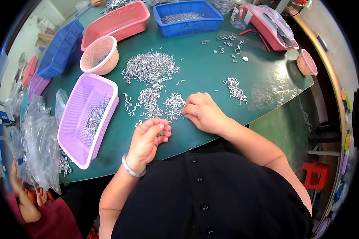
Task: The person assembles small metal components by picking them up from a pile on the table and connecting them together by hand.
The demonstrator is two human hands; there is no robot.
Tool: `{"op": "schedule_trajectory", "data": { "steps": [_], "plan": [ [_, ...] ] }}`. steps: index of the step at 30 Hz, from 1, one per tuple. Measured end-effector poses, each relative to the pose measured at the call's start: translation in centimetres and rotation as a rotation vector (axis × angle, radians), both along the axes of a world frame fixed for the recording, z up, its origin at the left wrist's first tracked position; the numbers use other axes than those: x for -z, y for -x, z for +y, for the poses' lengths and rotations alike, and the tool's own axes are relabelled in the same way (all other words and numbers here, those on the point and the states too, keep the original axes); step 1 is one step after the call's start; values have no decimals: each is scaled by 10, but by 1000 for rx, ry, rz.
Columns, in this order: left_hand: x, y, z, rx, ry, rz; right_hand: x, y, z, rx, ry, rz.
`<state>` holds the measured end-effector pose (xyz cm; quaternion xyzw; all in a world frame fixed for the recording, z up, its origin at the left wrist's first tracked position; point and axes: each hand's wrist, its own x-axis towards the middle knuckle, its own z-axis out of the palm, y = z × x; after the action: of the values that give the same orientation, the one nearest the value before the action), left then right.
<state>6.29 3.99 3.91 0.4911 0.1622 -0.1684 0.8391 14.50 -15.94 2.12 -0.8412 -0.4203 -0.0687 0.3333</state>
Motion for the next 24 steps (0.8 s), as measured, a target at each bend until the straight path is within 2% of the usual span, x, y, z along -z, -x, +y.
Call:
{"op": "schedule_trajectory", "data": {
  "steps": [9, 15, 18, 24],
  "plan": [
    [2, -1, -2, 35, 6, 16, -3, -5, 0, -100, 39, -42],
    [1, -2, -5, 38, -6, 23, -2, -6, -3, -94, -38, 17],
    [1, -2, -5, 44, -17, 27, -4, -6, -2, -114, 88, 2],
    [4, -1, -5, 60, -12, 28, 0, -9, 0, -157, 19, 14]
  ]
}}
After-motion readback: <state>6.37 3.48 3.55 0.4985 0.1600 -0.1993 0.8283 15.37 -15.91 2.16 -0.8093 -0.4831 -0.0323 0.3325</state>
